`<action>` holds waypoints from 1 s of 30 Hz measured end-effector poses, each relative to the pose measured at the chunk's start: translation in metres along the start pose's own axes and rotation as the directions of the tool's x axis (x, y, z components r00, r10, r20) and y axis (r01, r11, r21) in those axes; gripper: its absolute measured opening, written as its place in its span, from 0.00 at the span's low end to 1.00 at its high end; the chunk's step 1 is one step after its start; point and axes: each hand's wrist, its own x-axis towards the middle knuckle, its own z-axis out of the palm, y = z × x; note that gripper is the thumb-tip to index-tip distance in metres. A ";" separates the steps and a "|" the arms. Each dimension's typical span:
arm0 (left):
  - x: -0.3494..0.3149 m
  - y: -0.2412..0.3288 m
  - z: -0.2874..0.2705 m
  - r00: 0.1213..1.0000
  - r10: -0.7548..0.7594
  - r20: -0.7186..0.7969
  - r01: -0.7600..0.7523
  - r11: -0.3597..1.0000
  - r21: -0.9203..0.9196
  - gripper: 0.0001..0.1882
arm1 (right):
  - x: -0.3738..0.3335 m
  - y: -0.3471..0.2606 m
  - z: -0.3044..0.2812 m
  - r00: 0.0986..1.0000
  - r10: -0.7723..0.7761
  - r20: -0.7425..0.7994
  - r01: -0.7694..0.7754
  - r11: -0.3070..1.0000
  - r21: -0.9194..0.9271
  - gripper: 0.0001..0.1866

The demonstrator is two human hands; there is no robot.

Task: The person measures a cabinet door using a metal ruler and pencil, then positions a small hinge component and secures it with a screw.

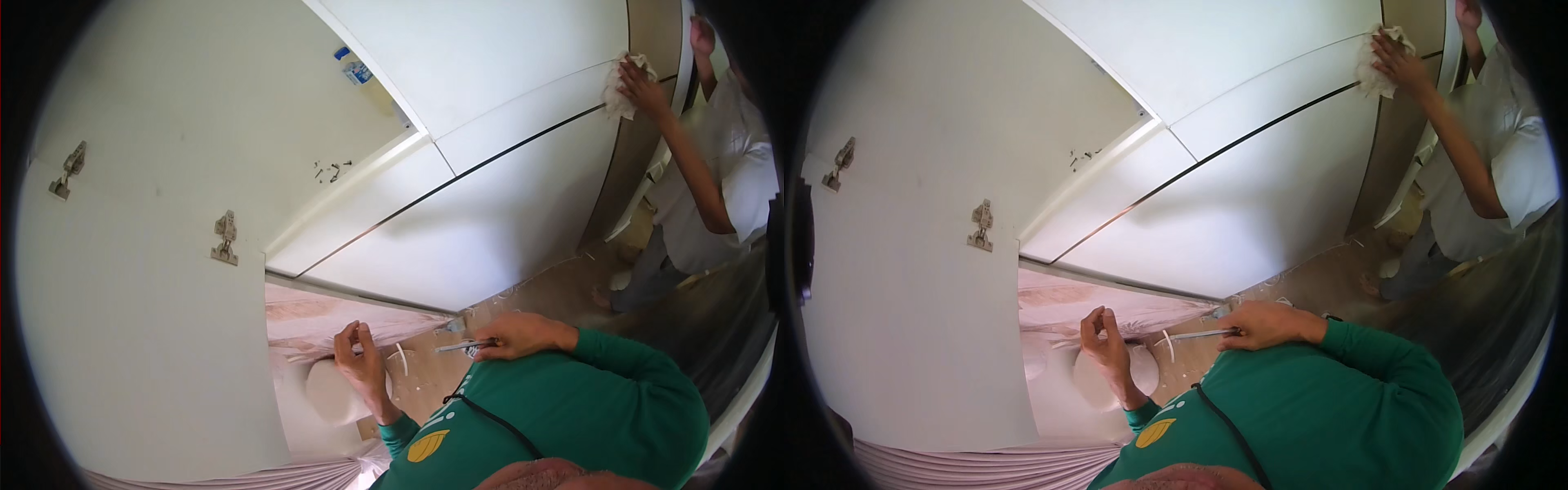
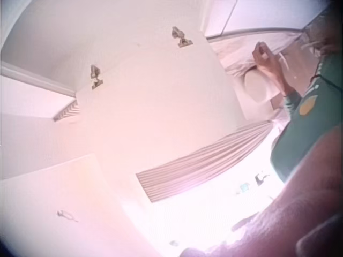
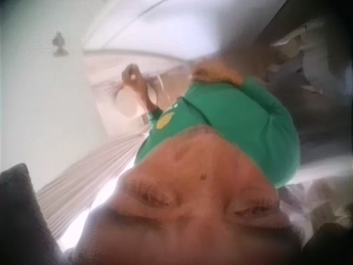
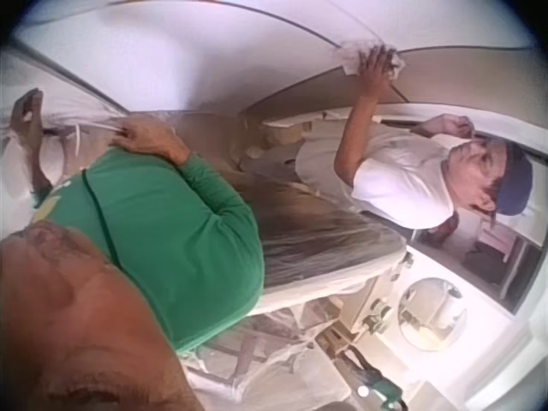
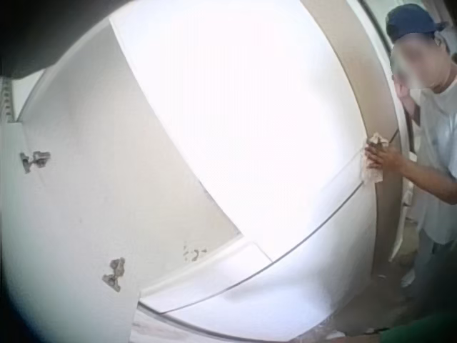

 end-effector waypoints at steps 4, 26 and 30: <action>0.002 0.003 0.007 0.999 0.025 0.036 -0.023 0.999 -0.044 0.09 | 0.000 0.001 0.000 1.000 0.014 0.005 -0.015 0.998 0.061 0.22; -0.006 -0.012 -0.011 0.999 -0.009 0.052 0.013 0.997 -0.079 0.17 | 0.015 -0.010 0.006 0.997 0.003 0.074 -0.005 1.000 0.020 0.23; -0.003 0.012 -0.007 0.997 0.005 0.076 0.007 0.987 -0.160 0.16 | 0.013 -0.008 0.006 0.997 0.038 0.068 -0.040 0.999 0.023 0.23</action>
